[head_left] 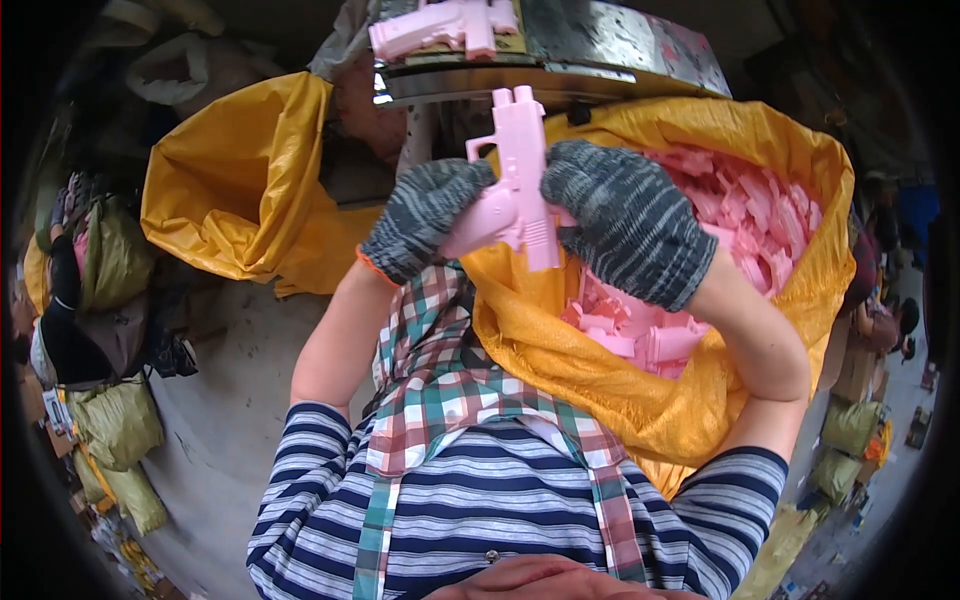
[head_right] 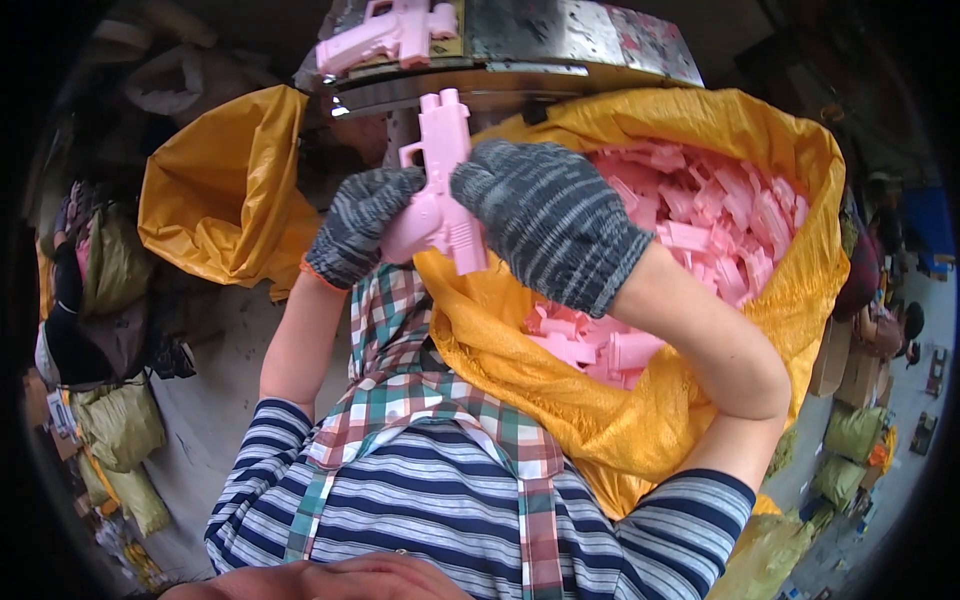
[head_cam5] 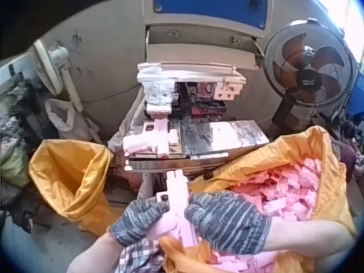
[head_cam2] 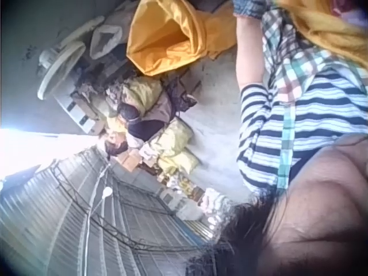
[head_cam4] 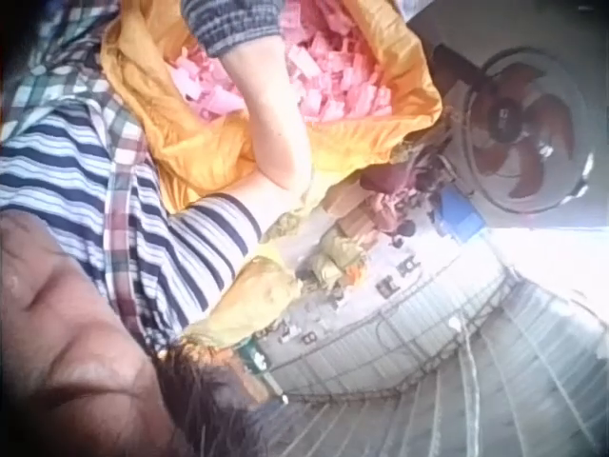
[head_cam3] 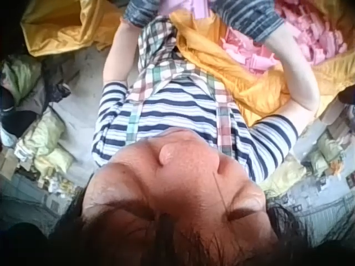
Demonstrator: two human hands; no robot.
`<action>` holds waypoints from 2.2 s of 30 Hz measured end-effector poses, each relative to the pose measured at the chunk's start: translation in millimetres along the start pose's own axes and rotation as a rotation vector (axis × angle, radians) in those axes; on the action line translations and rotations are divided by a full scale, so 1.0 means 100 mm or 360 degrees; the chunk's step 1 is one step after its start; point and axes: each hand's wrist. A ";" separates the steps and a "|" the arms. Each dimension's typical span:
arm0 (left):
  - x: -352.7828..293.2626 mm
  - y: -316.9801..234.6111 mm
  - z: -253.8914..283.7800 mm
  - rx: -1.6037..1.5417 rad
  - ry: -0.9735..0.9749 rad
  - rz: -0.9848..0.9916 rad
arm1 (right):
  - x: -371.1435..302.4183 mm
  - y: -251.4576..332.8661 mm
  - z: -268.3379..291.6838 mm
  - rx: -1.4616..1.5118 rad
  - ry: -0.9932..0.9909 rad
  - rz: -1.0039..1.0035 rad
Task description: The person opens a sack of toy guns, prints logos onto each toy gun using a printing machine, and places the printed toy guns into another sack.
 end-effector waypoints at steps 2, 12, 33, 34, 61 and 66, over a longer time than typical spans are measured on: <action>0.12 -0.09 0.01 0.0214 -0.0072 -0.0076 | 0.05 -0.12 0.00 0.0031 -0.0331 0.0153; 0.62 0.58 0.48 0.0857 -0.0992 0.0049 | 0.00 -0.42 0.32 0.0519 -0.0354 -0.0203; -0.78 0.36 1.63 0.1961 -0.0390 0.0936 | 1.30 -0.84 -0.23 0.0110 -0.0795 0.0086; -0.82 0.34 1.64 0.1848 -0.0325 0.1035 | 1.29 -0.85 -0.21 0.0108 -0.0799 0.0083; -0.27 -0.50 -0.42 -0.0736 -0.0048 0.0805 | -0.24 -0.12 -0.50 0.0562 -0.0633 0.0086; -0.56 -0.09 -0.65 -0.0422 0.0066 0.0699 | -0.19 -0.06 -0.70 0.0947 -0.0757 -0.0109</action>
Point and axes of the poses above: each hand's wrist, its own x-axis towards the middle knuckle, its own z-axis out of the back of the hand, y = z × x, and after that the axes turned 3 degrees about -z, right-handed
